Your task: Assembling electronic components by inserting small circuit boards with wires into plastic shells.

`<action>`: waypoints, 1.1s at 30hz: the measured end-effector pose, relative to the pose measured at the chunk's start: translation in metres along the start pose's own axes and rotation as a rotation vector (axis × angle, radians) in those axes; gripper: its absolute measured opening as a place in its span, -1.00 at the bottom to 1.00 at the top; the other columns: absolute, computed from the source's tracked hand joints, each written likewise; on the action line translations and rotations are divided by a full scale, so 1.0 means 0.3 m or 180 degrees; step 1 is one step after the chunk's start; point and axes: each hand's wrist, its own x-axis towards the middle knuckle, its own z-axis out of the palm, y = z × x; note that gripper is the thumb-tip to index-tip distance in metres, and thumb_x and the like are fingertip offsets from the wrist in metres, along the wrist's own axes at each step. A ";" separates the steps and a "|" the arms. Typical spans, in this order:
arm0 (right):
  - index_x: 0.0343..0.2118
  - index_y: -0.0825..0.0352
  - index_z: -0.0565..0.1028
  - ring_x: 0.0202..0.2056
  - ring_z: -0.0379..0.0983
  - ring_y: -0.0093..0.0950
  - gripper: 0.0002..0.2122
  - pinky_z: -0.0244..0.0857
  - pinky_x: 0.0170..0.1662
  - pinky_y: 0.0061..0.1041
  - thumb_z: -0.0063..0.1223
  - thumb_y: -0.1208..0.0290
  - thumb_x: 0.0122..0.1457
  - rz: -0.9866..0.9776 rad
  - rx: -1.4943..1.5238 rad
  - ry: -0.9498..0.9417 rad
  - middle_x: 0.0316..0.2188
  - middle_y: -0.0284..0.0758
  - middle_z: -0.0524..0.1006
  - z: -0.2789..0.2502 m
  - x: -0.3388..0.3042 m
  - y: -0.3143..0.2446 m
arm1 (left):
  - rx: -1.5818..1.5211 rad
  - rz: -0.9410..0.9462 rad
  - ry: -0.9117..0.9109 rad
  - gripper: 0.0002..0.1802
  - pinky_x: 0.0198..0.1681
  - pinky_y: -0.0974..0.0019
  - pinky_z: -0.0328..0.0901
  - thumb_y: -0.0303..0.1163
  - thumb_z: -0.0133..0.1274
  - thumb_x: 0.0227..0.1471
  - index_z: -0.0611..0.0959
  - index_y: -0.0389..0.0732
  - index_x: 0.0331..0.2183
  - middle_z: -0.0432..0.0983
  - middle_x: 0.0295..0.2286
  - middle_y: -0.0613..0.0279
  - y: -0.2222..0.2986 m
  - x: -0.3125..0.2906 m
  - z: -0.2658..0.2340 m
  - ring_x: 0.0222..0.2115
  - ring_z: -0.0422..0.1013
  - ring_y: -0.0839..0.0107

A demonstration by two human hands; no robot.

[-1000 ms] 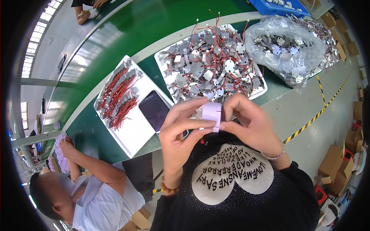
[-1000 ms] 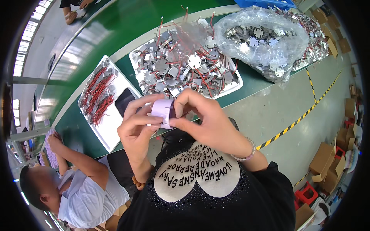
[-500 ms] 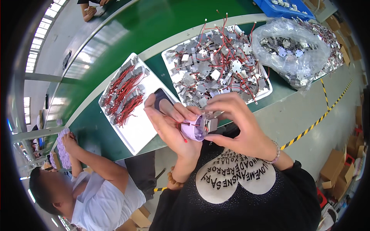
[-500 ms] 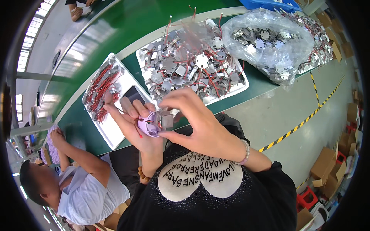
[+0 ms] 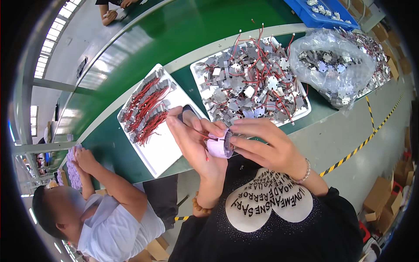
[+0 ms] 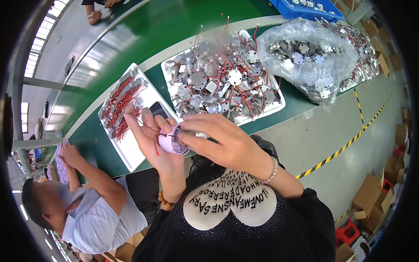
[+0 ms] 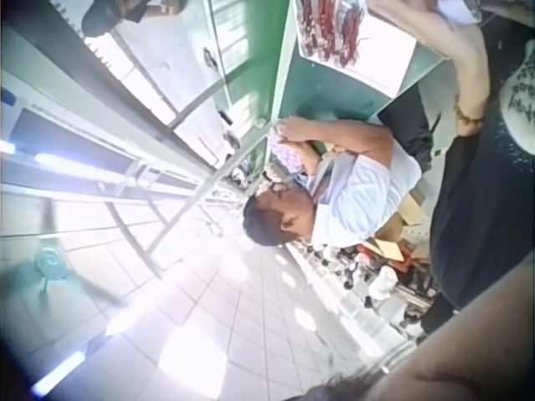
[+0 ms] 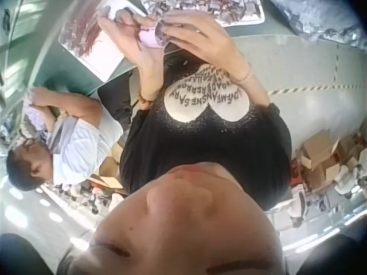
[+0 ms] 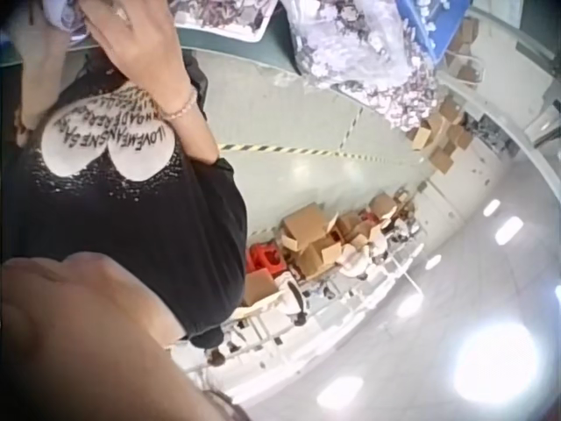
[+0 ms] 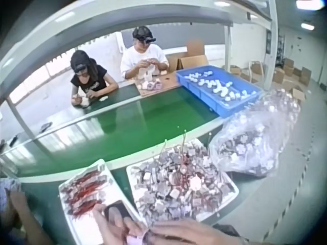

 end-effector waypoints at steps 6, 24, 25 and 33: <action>-0.24 0.34 0.51 -0.19 0.42 -0.32 -0.65 0.33 -0.18 -0.41 0.21 0.57 -0.21 0.0588 0.1010 0.0246 -0.21 -0.25 0.46 0.018 0.013 -0.009 | 0.0066 0.0127 -0.0045 -0.61 -0.58 0.34 0.31 -0.04 -0.40 0.20 0.21 -0.16 -0.15 0.11 -0.56 0.33 0.005 0.010 0.001 -0.78 0.24 0.49; 0.13 0.40 0.11 0.19 -0.05 -0.14 -0.33 -0.06 0.17 -0.23 0.16 0.39 -0.06 0.0529 0.1320 -0.0512 0.17 -0.07 0.05 0.113 0.035 -0.054 | -0.0204 0.1380 0.0406 -0.70 -0.61 0.47 0.22 -0.09 -0.43 0.21 0.25 -0.07 -0.18 0.04 -0.67 0.41 0.021 0.039 -0.006 -0.83 0.11 0.57; 0.11 0.38 0.14 0.17 0.00 -0.15 -0.36 -0.03 0.16 -0.24 0.16 0.43 -0.07 0.0669 0.1567 -0.0338 0.14 -0.10 0.11 0.121 0.042 -0.064 | -0.0493 0.1251 0.0139 -0.70 -0.61 0.46 0.22 -0.10 -0.43 0.22 0.26 -0.08 -0.18 0.04 -0.67 0.41 0.018 0.046 -0.021 -0.83 0.11 0.56; -0.17 0.34 0.33 -0.22 0.36 -0.26 -0.53 0.28 -0.16 -0.45 0.26 0.47 -0.21 0.0550 0.0994 -0.1243 -0.26 -0.21 0.35 0.041 0.199 -0.023 | 0.0196 0.1490 -0.0090 -0.78 -0.14 0.16 0.22 -0.27 -0.23 0.17 0.32 -0.24 -0.38 0.23 -0.37 0.18 0.098 0.071 -0.114 -0.34 0.31 0.31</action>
